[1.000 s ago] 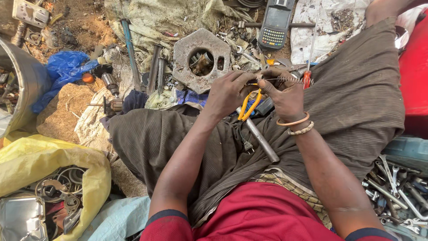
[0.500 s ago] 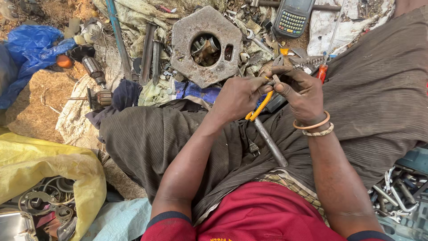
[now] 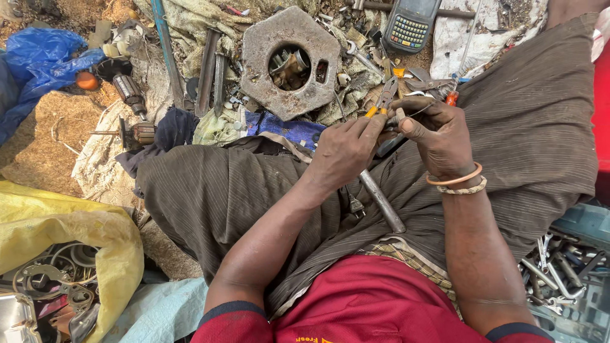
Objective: The person disassembles a mechanical component using a screwdriver and pliers. They remove a spring and other small parts, placing them into a metal container. The person then uses a hammer to tap a part of the assembly.
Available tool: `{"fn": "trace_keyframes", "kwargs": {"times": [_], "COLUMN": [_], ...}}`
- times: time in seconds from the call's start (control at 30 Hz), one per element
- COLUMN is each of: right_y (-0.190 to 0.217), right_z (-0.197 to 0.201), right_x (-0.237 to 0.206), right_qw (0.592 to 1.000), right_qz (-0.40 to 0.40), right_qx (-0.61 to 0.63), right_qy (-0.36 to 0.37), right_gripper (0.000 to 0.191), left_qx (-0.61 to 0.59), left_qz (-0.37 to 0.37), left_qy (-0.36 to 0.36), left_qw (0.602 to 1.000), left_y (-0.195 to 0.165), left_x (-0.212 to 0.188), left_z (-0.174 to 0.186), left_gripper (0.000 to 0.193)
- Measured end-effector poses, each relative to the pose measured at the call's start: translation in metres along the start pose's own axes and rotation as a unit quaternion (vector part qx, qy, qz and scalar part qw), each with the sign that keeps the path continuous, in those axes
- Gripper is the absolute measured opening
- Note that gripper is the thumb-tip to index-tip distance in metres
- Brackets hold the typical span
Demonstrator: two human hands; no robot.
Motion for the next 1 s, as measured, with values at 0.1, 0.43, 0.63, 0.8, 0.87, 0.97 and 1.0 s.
{"fn": "trace_keyframes", "kwargs": {"times": [0.1,0.43,0.63,0.8,0.87,0.97,1.0], "right_y": [-0.003,0.016,-0.029,-0.055,-0.056,-0.057,-0.055], "right_z": [0.0,-0.006,-0.004,-0.003,-0.005,-0.009,-0.01], "right_x": [-0.003,-0.003,0.006,0.0,-0.004,-0.008,-0.01], "right_qw": [0.998,0.938,0.999,0.95,0.916,0.895,0.882], "right_qz": [-0.029,0.18,-0.005,-0.047,-0.017,-0.017,0.005], "right_qx": [-0.055,-0.263,0.011,-0.302,-0.393,-0.438,-0.465], "right_qy": [-0.014,0.136,0.039,0.065,0.084,0.08,0.077], "right_gripper": [0.04,0.038,0.054,0.047,0.047,0.044,0.041], "left_qx": [0.031,-0.454,-0.261,-0.238,-0.24,-0.136,-0.14], "left_qz": [-0.03,0.289,0.267,0.383,0.396,0.344,0.35], "left_qy": [0.0,0.182,0.107,0.022,-0.049,-0.152,-0.162], "left_qw": [0.999,0.823,0.922,0.892,0.885,0.917,0.912], "left_y": [0.001,0.022,0.039,0.071,0.085,0.099,0.103], "left_x": [0.0,-0.004,0.0,0.003,0.003,0.002,0.0], "left_z": [0.002,-0.02,-0.019,-0.013,-0.007,0.002,0.002], "left_gripper": [0.039,0.045,0.043,0.043,0.042,0.039,0.039]}}
Point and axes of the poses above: each hand's wrist, its own x-axis towards the middle knuckle, its own z-axis out of the back of the hand, y = z × x, the point moved 3 cm from there along x, towards the middle knuckle, and after that the axes turned 3 degrees about -y, right-handed, at the moved point
